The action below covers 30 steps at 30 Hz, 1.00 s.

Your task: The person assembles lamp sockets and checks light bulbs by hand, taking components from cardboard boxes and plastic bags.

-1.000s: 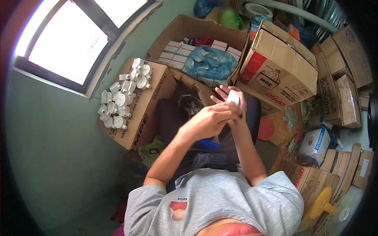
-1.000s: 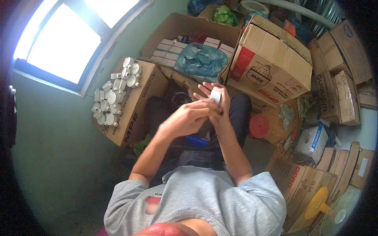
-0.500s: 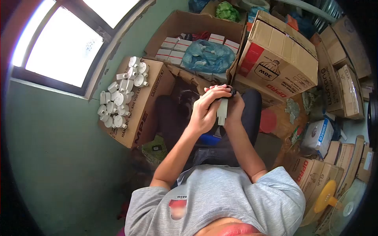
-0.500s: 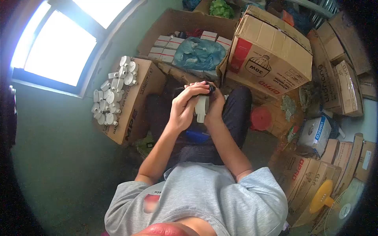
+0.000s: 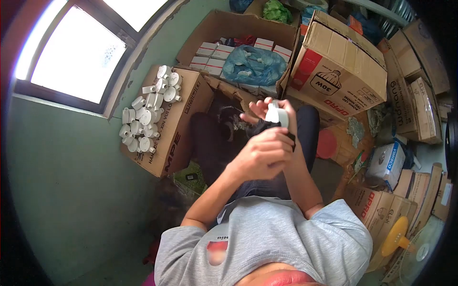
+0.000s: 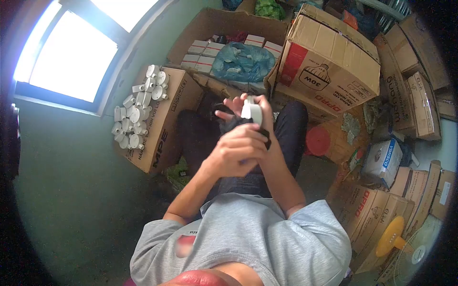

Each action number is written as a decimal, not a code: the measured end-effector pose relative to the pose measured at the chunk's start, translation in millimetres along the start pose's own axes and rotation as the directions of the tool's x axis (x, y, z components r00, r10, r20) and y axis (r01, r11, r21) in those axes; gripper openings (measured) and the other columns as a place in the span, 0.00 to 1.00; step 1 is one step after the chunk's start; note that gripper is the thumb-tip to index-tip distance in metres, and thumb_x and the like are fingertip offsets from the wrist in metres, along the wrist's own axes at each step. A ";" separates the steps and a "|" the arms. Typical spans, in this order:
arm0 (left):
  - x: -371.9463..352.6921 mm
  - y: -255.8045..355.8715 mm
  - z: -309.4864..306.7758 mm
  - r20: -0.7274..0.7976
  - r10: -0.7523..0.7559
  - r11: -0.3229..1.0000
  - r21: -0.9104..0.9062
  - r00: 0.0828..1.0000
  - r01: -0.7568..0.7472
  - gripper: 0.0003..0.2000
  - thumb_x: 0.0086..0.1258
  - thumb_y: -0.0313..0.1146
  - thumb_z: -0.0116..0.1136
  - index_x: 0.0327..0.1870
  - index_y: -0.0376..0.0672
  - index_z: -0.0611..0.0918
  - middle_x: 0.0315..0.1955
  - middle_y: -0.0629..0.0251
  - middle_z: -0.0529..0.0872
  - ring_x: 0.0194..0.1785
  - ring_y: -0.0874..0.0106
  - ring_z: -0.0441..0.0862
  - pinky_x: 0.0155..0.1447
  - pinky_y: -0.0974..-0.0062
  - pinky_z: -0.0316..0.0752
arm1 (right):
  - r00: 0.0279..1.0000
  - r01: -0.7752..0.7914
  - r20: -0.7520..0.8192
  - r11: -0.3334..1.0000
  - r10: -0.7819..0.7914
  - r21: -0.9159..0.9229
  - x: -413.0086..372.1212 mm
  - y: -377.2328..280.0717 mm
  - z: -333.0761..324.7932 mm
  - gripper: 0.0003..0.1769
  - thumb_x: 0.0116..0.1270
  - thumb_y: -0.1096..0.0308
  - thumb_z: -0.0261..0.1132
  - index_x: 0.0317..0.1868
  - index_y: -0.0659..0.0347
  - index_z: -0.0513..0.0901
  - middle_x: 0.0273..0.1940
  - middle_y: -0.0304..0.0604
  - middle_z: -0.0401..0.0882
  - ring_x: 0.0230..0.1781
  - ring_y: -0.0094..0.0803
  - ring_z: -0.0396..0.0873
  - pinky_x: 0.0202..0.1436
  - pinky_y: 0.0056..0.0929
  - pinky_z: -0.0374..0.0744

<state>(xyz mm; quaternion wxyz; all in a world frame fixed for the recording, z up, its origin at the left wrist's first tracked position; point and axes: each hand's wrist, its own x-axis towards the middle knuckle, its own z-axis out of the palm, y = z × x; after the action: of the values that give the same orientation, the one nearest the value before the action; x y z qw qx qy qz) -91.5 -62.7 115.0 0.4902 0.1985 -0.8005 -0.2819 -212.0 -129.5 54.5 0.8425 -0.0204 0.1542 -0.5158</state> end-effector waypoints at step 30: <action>-4.8 -12.7 12.2 -0.255 -0.391 0.905 0.069 0.884 0.420 0.24 0.76 0.33 0.57 0.71 0.37 0.82 0.73 0.48 0.80 0.79 0.50 0.74 0.81 0.53 0.66 | 0.740 0.354 0.613 0.935 -0.279 -0.002 41.7 9.6 -19.3 0.32 0.80 0.47 0.60 0.76 0.53 0.72 0.80 0.57 0.68 0.85 0.52 0.60 0.86 0.77 0.52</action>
<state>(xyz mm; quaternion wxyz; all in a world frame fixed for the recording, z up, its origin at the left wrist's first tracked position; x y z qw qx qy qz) -99.8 -66.4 99.1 0.4986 0.4233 -0.6930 -0.3031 -191.6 -159.1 24.4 0.7444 -0.2591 -0.0977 -0.6076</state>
